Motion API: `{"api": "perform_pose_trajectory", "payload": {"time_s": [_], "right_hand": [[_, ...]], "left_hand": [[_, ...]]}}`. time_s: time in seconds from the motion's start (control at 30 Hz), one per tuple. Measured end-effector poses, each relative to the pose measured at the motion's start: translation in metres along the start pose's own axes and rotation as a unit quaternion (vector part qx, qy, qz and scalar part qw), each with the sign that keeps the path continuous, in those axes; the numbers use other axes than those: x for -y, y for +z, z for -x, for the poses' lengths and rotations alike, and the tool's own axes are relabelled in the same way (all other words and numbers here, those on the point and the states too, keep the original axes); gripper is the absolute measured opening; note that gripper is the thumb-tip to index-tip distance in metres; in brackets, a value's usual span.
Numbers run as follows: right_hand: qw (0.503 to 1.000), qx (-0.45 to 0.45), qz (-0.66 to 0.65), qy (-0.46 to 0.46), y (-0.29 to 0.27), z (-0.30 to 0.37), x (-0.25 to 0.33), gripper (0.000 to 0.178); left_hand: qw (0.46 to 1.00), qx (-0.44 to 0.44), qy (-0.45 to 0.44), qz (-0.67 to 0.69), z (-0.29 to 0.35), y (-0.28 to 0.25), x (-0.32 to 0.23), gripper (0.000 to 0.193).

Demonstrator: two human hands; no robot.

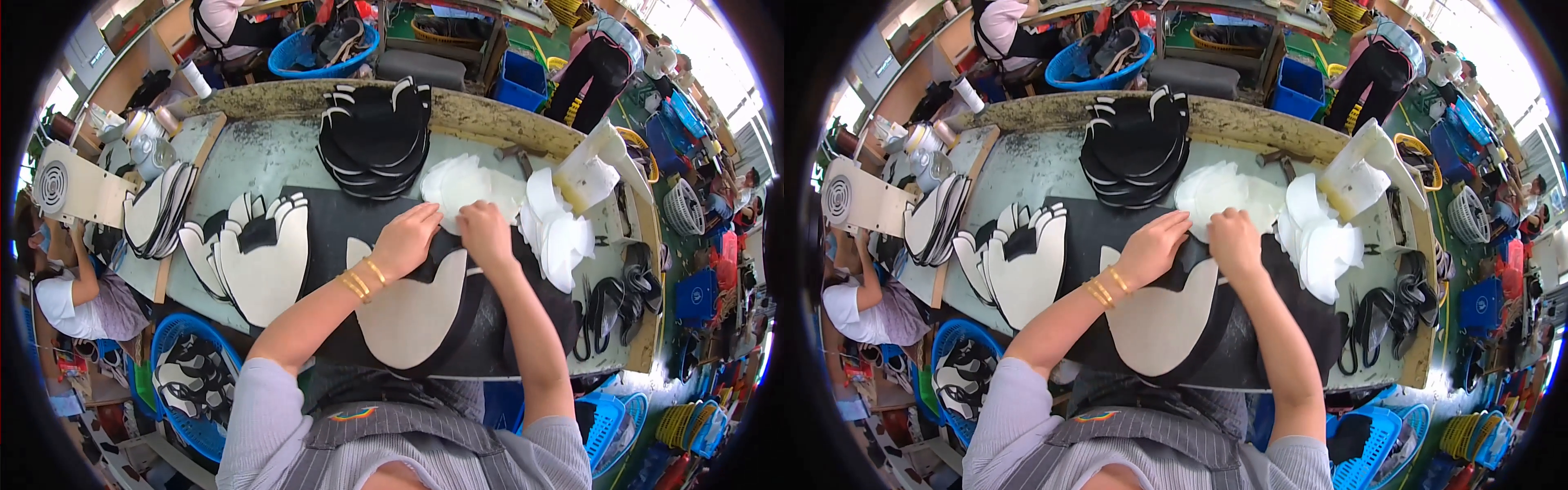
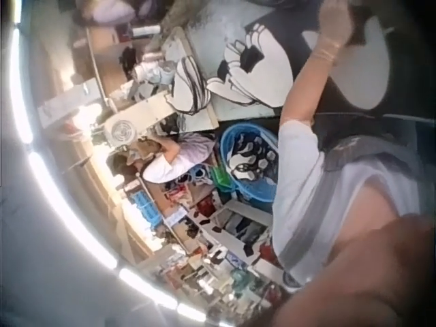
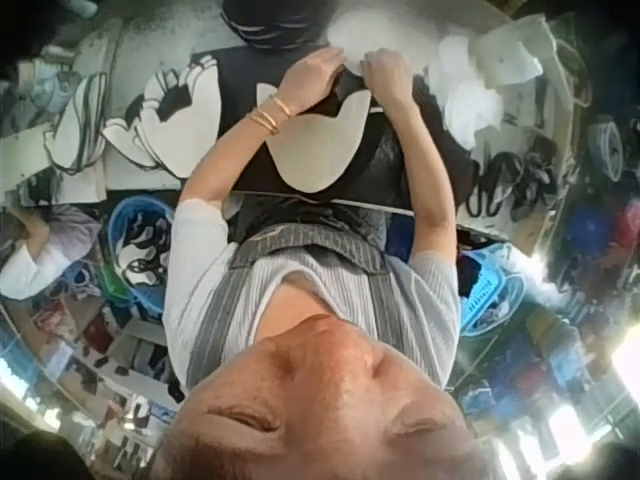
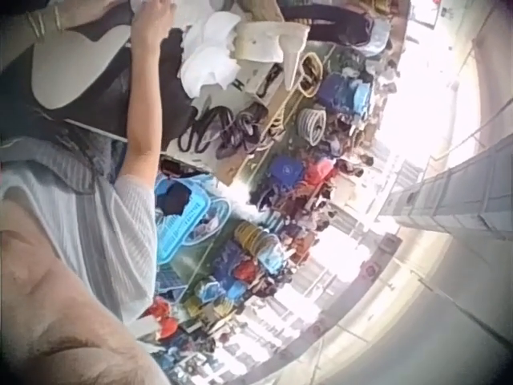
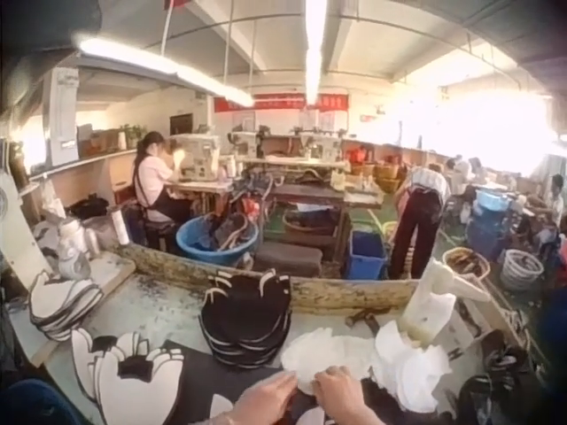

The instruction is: Attaching lining or reinforcement pieces to shoe upper components in a factory environment.

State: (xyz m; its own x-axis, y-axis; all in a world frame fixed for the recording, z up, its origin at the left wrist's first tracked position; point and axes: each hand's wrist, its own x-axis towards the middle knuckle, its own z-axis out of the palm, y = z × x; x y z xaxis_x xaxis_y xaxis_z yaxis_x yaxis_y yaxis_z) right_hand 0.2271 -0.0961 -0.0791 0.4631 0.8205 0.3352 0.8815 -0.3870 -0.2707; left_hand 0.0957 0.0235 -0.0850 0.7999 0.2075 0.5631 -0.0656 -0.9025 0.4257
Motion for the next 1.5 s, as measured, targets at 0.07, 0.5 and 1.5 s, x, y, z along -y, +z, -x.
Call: {"api": "perform_pose_trajectory", "payload": {"time_s": [0.07, 0.5, 1.5], "right_hand": [[1.000, 0.006, 0.012, 0.022, 0.005, 0.002, 0.012, 0.010], [0.986, 0.127, -0.032, 0.103, 0.050, -0.091, -0.034, 0.028], [0.625, -0.288, -0.704, 0.178, -0.114, 0.016, -0.096, 0.011]], "left_hand": [[0.996, 0.089, -0.022, 0.019, -0.004, 0.015, 0.015, 0.020], [0.991, 0.045, -0.122, 0.028, -0.025, 0.029, 0.031, 0.026], [0.989, 0.078, -0.129, -0.003, -0.019, 0.024, 0.021, 0.029]]}}
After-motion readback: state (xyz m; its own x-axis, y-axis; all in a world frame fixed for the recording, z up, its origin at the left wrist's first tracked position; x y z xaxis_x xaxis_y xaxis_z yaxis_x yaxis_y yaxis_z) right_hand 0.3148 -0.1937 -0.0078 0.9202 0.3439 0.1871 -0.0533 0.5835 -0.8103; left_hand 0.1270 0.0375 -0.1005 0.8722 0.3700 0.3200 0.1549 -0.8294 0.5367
